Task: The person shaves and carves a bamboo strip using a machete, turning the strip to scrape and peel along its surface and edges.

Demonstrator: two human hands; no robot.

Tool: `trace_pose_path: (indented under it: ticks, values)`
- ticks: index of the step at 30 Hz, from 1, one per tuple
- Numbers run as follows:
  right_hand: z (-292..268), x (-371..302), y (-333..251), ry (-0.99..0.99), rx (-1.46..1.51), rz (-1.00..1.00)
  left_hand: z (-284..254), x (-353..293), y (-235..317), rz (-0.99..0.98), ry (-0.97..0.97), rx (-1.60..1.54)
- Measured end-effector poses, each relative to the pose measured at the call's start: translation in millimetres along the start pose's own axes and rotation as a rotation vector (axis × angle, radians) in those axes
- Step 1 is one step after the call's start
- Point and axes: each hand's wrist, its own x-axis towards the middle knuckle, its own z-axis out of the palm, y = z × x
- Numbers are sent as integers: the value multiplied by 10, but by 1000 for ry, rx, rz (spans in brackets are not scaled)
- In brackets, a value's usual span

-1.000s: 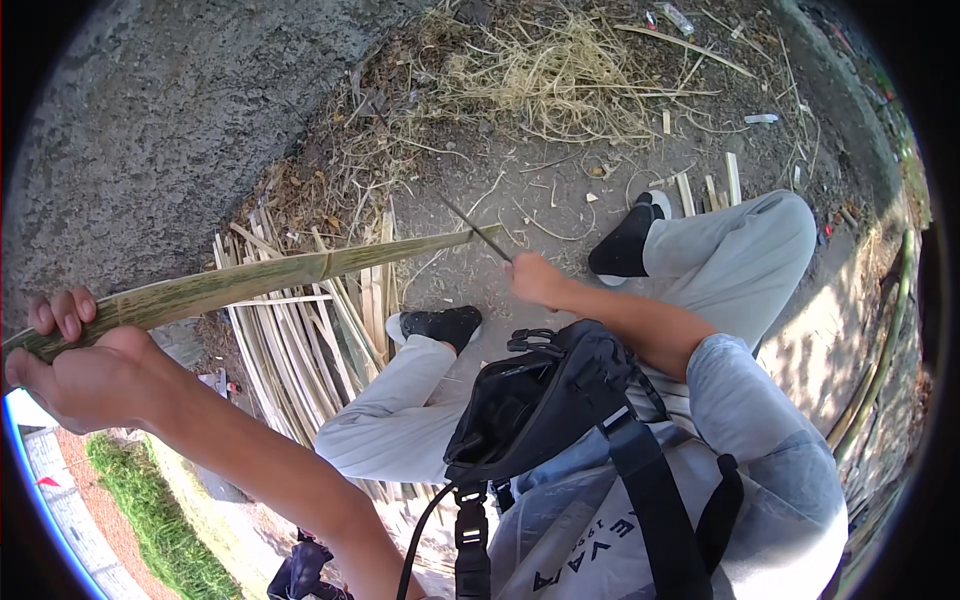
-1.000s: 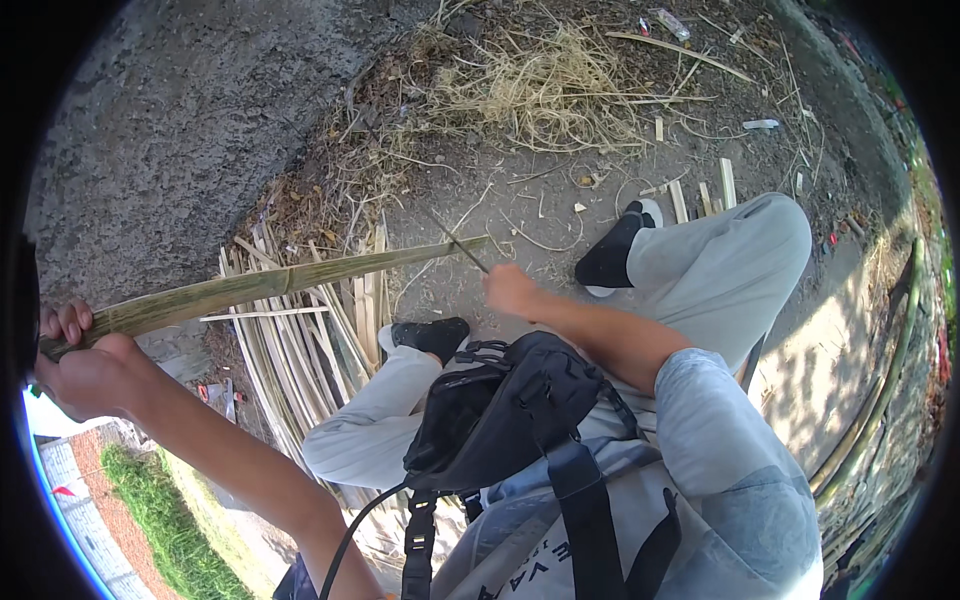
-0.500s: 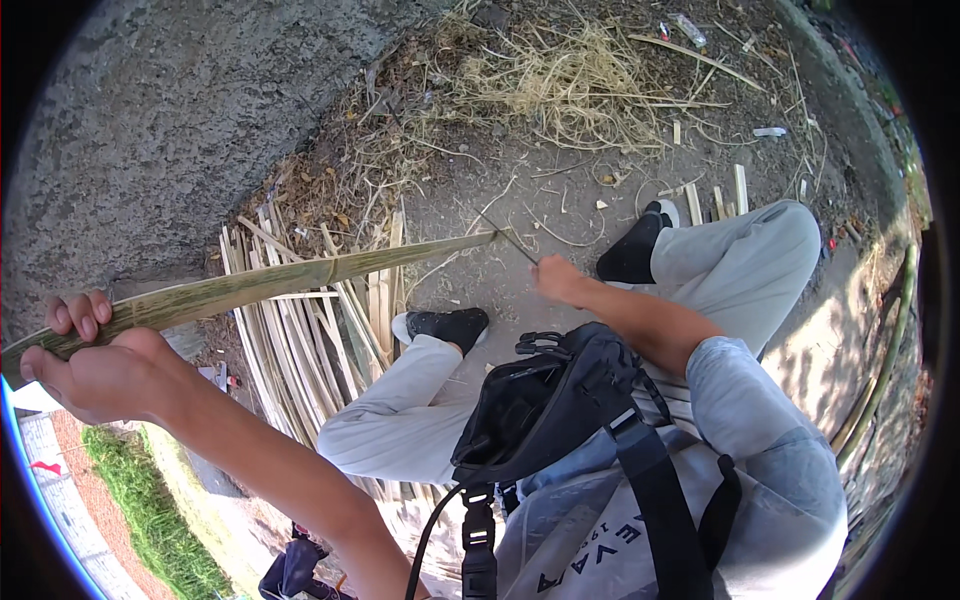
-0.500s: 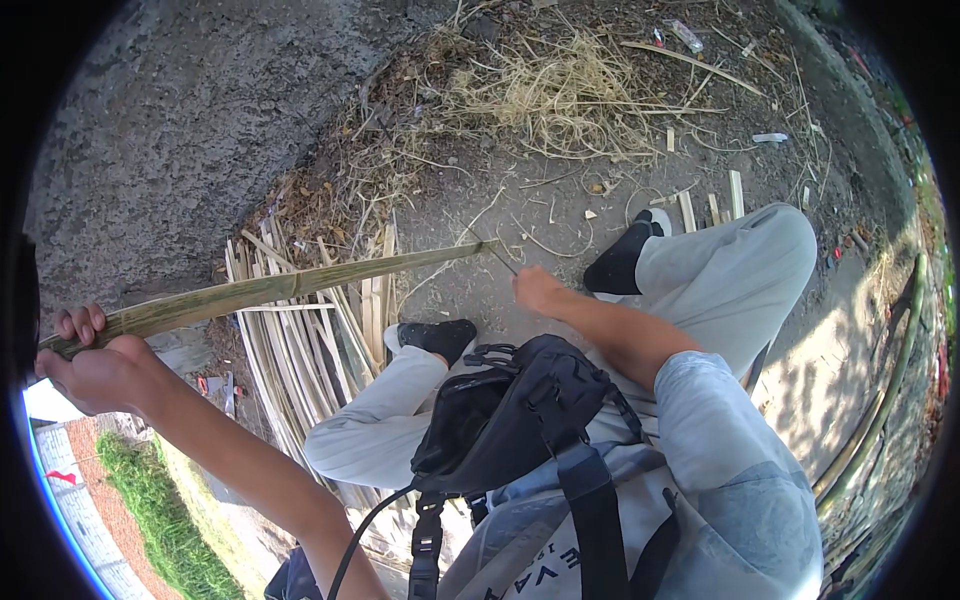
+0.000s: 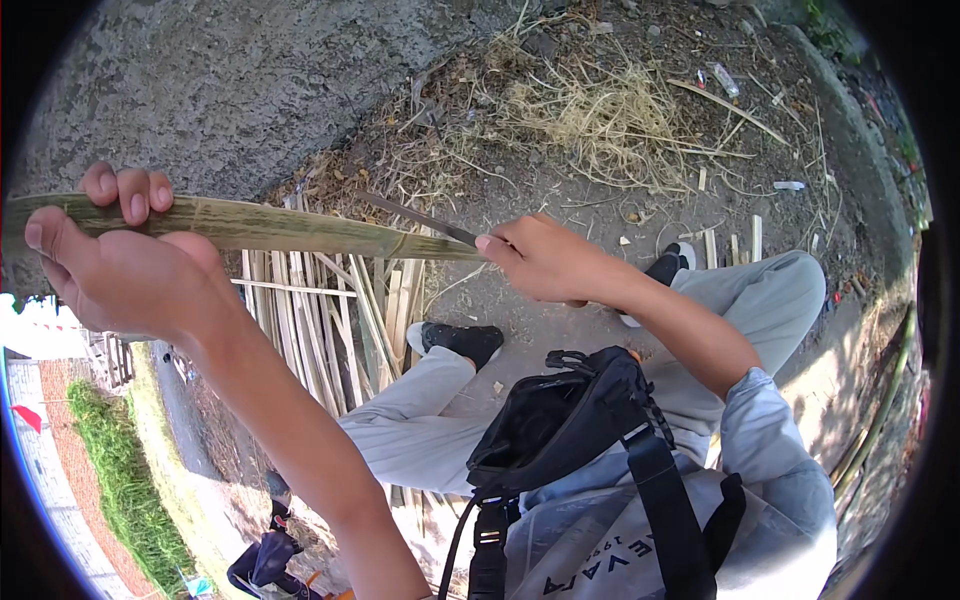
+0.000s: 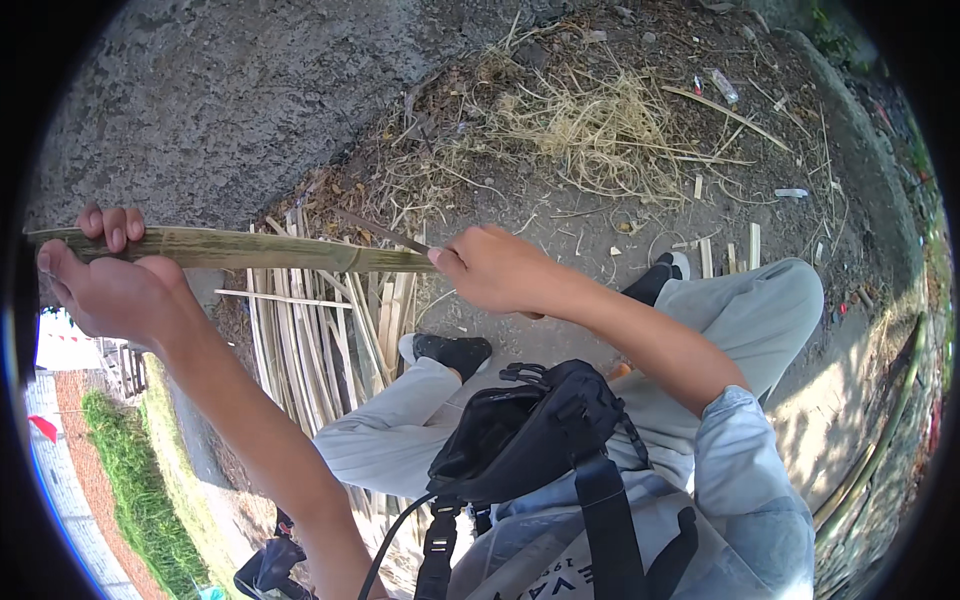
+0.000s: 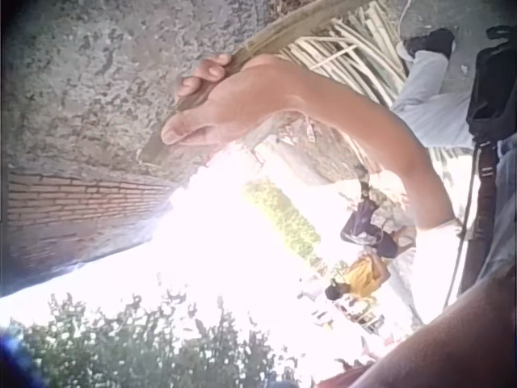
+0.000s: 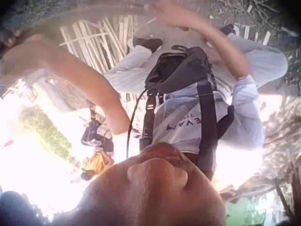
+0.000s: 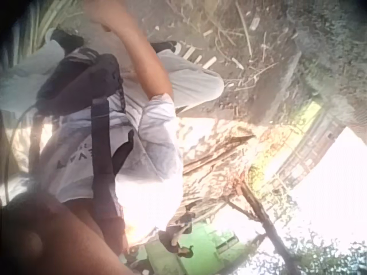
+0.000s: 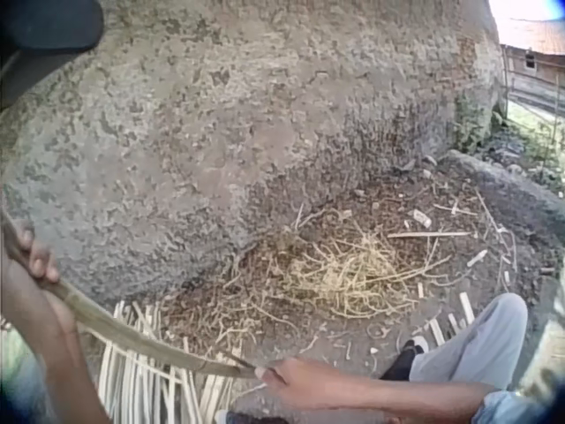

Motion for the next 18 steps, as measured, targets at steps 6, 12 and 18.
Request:
trace_pose_path:
  ticks: [6,12,18]
  values:
    - [-245,-310,-713,323,-79,-341,396,-17,7,-16,-203,-238]
    - [196,-68,108,426,-40,-279,552,-57,109,58,-260,-301]
    - [490,38,1273,128,48,144,326,-73,31,-32,-210,-236]
